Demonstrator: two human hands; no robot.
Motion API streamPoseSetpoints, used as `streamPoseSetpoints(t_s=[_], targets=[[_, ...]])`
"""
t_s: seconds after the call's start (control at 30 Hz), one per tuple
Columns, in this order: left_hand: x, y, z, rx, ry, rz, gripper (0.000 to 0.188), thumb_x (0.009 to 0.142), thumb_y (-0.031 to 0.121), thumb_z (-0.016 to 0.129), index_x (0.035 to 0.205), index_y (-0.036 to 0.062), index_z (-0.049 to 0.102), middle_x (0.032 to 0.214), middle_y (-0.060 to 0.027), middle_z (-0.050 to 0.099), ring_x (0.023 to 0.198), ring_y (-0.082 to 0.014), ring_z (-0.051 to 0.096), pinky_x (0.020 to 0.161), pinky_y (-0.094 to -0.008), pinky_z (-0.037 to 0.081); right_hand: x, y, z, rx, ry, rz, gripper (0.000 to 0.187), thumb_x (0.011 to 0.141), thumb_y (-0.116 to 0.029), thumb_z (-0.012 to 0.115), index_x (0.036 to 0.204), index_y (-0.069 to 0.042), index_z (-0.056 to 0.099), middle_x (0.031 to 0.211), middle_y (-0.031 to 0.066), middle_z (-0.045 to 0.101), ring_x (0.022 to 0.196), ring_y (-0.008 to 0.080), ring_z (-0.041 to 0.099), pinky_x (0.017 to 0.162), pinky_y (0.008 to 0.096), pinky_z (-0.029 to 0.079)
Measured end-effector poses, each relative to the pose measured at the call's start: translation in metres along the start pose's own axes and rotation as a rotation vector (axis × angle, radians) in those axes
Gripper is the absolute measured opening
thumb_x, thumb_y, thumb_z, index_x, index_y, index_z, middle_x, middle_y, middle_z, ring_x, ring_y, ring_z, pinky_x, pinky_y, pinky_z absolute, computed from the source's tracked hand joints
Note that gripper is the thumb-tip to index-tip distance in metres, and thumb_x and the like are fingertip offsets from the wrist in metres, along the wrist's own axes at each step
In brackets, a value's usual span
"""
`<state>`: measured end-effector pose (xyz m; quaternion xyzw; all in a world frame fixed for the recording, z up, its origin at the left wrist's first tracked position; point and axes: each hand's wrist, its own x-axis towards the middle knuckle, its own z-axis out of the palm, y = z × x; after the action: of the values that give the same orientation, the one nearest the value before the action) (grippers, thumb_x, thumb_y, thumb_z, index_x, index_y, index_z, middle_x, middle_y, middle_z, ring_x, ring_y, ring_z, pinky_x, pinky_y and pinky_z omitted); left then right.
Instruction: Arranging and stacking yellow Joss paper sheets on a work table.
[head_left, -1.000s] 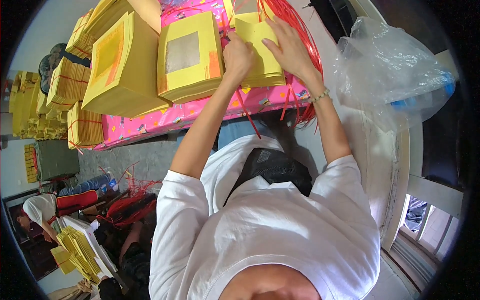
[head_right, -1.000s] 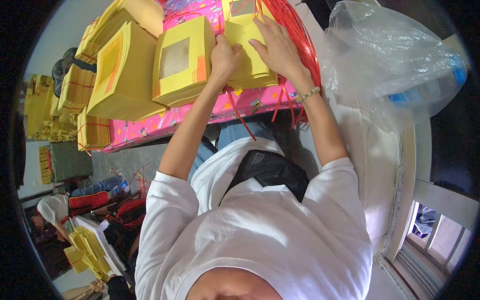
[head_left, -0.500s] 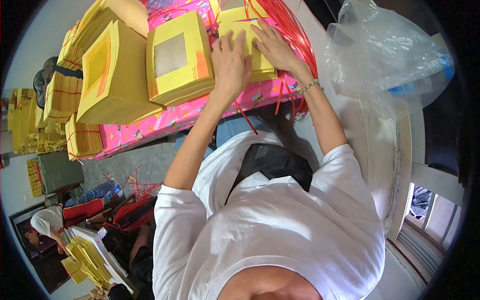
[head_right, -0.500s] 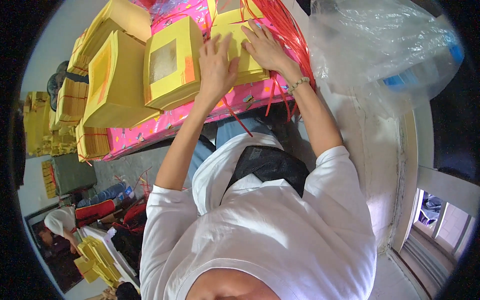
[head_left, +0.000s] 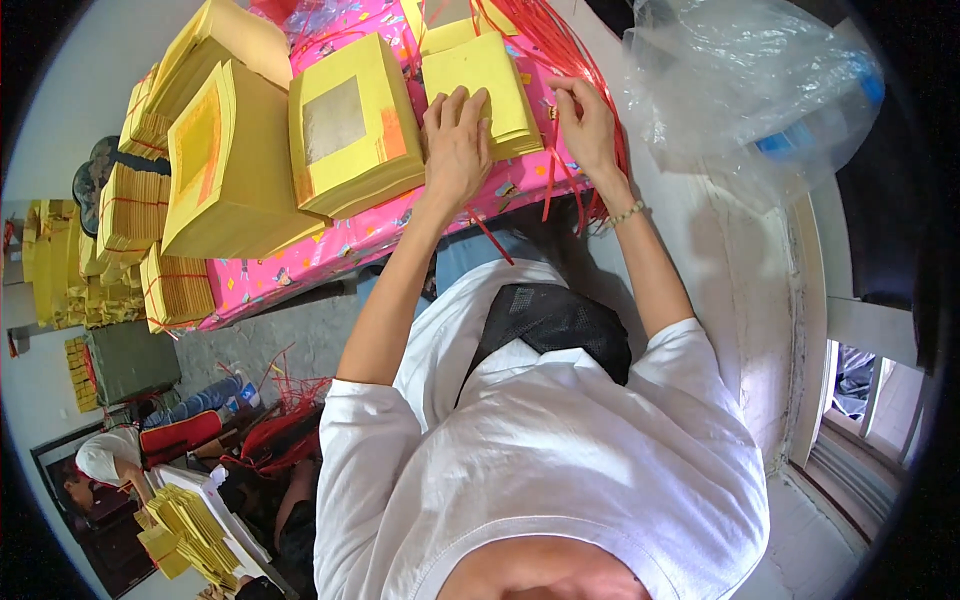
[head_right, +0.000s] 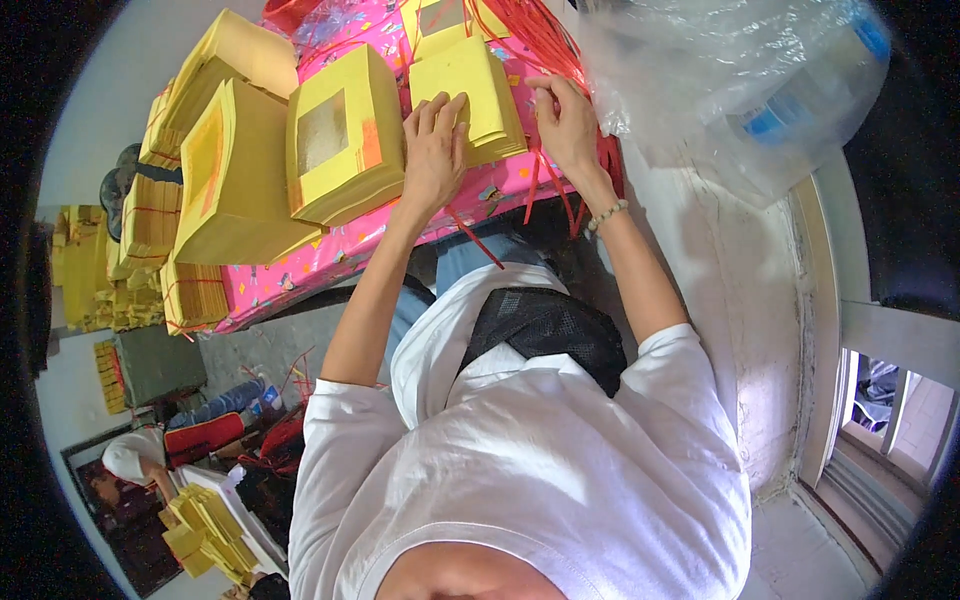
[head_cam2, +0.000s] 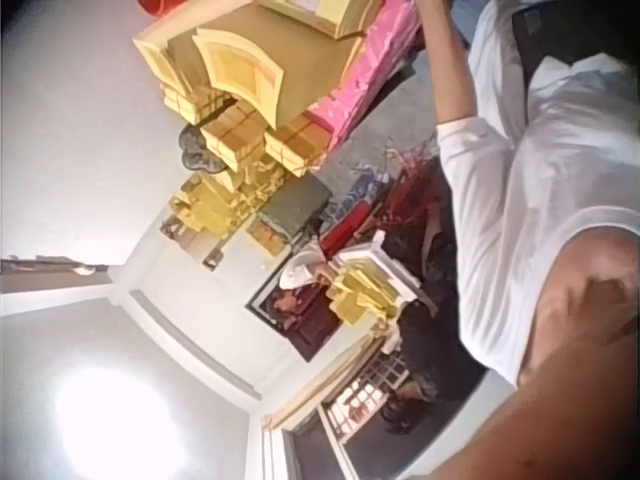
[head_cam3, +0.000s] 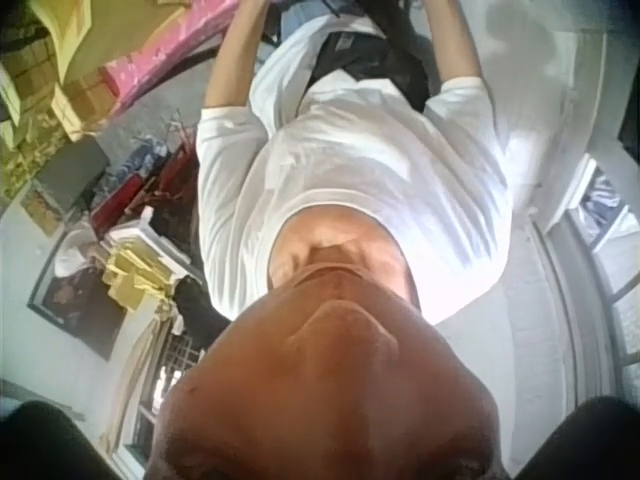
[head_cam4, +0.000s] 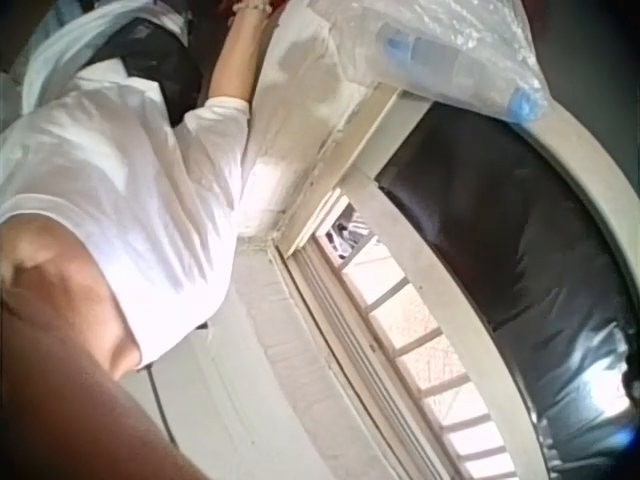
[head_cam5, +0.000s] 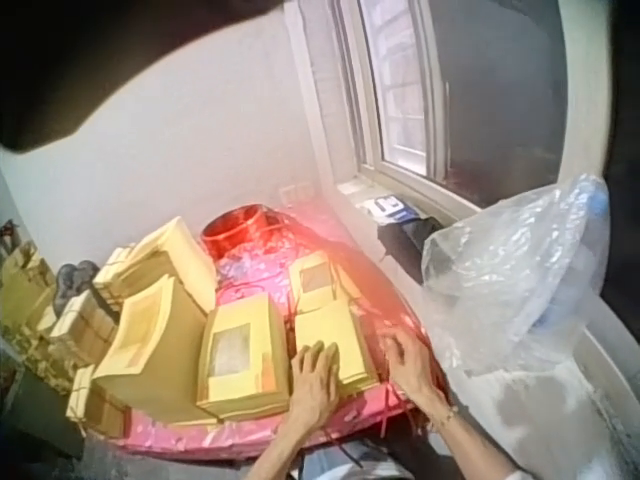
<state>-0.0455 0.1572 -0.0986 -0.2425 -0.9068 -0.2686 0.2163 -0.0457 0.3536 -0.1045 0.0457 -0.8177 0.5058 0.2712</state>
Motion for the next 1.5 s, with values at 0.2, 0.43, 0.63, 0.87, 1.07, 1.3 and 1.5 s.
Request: streamPoseSetpoints(t_s=[0.2,0.43,0.63,0.87,1.07,1.3,1.5], targets=[[0.003,0.003,-0.003,0.046,-0.030,0.005,0.038,0.090,0.012,0.051,0.127,0.0049,0.049,0.130,-0.0223,0.047,0.121,-0.0447,0.040,0.102,-0.0520,0.033,-0.011,-0.005,-0.009,0.172,-0.063,0.099,0.017,0.092,-0.009,0.052,0.103,-0.002,0.063,0.094,0.0117,0.065,0.083,0.0168,0.063,0.074,0.0308,0.048],[0.004,0.002,-0.001,0.069,-0.032,0.029,0.035,0.092,0.013,0.047,0.127,0.0072,0.049,0.128,-0.0210,0.048,0.118,-0.0403,0.042,0.102,-0.0483,0.032,-0.010,0.002,-0.012,0.076,-0.261,0.157,0.018,0.089,-0.011,0.054,0.102,-0.004,0.066,0.098,0.0118,0.066,0.085,0.0213,0.064,0.078,0.0319,0.049],[0.004,-0.004,0.000,0.040,-0.045,0.041,0.036,0.092,0.012,0.047,0.128,0.0065,0.048,0.127,-0.0211,0.048,0.119,-0.0398,0.042,0.103,-0.0475,0.030,-0.028,-0.005,-0.027,-0.190,-0.339,0.112,0.022,0.087,-0.015,0.057,0.105,-0.008,0.067,0.096,0.0126,0.064,0.089,0.0284,0.062,0.079,0.0380,0.049],[0.005,-0.007,0.000,-0.013,-0.060,0.037,0.036,0.091,0.012,0.048,0.127,0.0039,0.049,0.128,-0.0248,0.046,0.120,-0.0464,0.038,0.105,-0.0514,0.029,-0.055,-0.013,-0.032,-0.268,-0.292,-0.053,0.026,0.087,-0.009,0.056,0.110,-0.005,0.065,0.096,0.0121,0.058,0.090,0.0300,0.059,0.081,0.0376,0.046],[0.005,-0.006,-0.001,-0.013,-0.068,0.054,0.037,0.091,0.011,0.048,0.127,0.0038,0.048,0.128,-0.0247,0.046,0.120,-0.0462,0.038,0.104,-0.0519,0.029,-0.060,-0.011,-0.028,-0.369,-0.300,-0.149,0.027,0.084,-0.006,0.055,0.109,-0.007,0.067,0.101,0.0111,0.058,0.095,0.0305,0.056,0.083,0.0409,0.046],[0.005,-0.010,0.001,-0.031,-0.083,0.070,0.037,0.091,0.011,0.047,0.128,0.0036,0.048,0.129,-0.0250,0.045,0.121,-0.0466,0.037,0.105,-0.0522,0.027,-0.061,-0.023,-0.028,-0.233,-0.277,-0.040,0.031,0.086,-0.003,0.052,0.116,-0.006,0.061,0.102,0.0127,0.057,0.094,0.0298,0.058,0.081,0.0391,0.047],[0.004,-0.009,0.002,-0.034,-0.071,0.065,0.037,0.091,0.011,0.048,0.128,0.0036,0.048,0.129,-0.0249,0.045,0.121,-0.0457,0.037,0.105,-0.0520,0.027,-0.066,-0.023,-0.023,-0.315,-0.271,-0.142,0.033,0.084,-0.005,0.055,0.116,-0.007,0.062,0.102,0.0117,0.057,0.093,0.0311,0.058,0.081,0.0416,0.047]])
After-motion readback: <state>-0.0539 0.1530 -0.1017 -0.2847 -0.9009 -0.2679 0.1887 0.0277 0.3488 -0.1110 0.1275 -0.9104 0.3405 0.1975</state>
